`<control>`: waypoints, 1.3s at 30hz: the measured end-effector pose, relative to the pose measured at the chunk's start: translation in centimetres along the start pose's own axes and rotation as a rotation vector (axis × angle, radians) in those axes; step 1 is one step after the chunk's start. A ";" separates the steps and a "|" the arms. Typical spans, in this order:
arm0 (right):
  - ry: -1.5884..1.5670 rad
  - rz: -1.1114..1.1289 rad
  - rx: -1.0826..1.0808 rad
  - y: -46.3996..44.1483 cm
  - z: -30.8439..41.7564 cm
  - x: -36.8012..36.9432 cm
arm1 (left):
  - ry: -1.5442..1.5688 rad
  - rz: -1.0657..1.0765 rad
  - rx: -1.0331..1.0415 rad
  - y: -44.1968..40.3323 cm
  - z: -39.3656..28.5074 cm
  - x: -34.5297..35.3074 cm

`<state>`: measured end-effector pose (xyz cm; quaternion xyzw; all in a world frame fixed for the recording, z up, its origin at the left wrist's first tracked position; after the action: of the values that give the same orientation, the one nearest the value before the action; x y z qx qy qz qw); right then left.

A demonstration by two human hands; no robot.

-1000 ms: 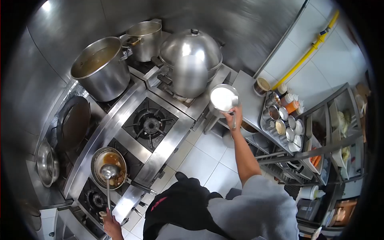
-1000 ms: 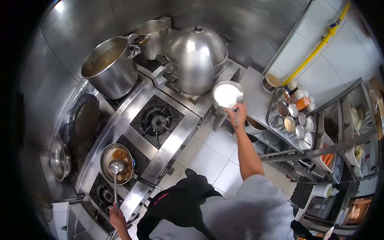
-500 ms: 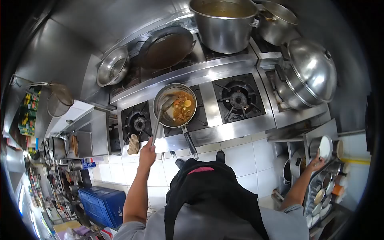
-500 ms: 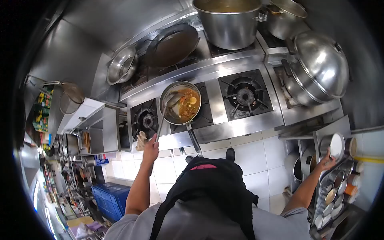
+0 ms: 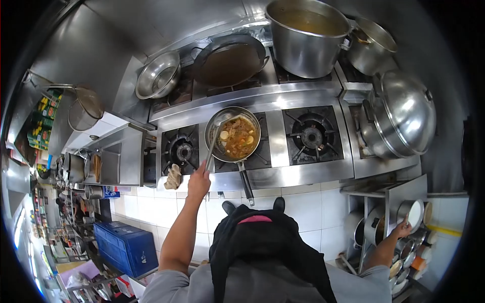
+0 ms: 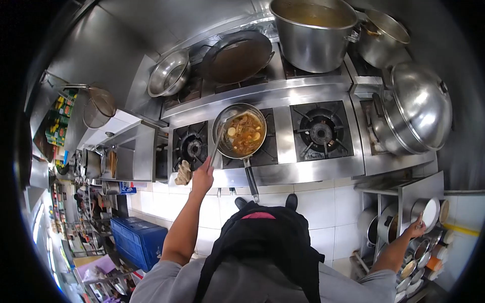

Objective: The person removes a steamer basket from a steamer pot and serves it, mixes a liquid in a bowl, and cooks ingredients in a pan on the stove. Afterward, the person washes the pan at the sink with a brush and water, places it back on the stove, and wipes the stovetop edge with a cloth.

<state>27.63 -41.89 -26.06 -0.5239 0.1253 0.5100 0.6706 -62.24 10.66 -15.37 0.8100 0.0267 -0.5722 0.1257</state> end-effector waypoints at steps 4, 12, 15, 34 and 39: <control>-0.036 0.038 0.012 0.2 -1.4 0.7 | -0.031 0.126 -0.002 0.7 -0.8 -0.7; -0.247 0.089 0.066 17.2 5.0 2.0 | -0.411 -0.041 0.236 0.7 5.2 -10.4; -1.040 0.963 0.362 34.3 25.4 1.4 | -0.274 0.018 0.196 1.7 6.9 -13.0; -0.694 1.974 -0.009 52.9 55.3 -5.7 | 0.115 0.184 0.208 1.1 13.3 -3.2; -0.653 2.039 0.070 52.5 55.4 -5.7 | 0.174 0.081 0.124 -1.7 8.6 1.1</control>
<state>-38.02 -2.67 -29.02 0.0093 0.3330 0.9412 -0.0563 -70.09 10.13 -19.39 0.8632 -0.0311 -0.4947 0.0955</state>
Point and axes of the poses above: each hand's wrist, its own y-axis away from the middle knuckle, its own x-axis out of the palm, z = x × y, the point moved 5 cm from there along -y, towards the middle knuckle, and after that the axes turned 13 degrees about -x, right-handed, at the moved point
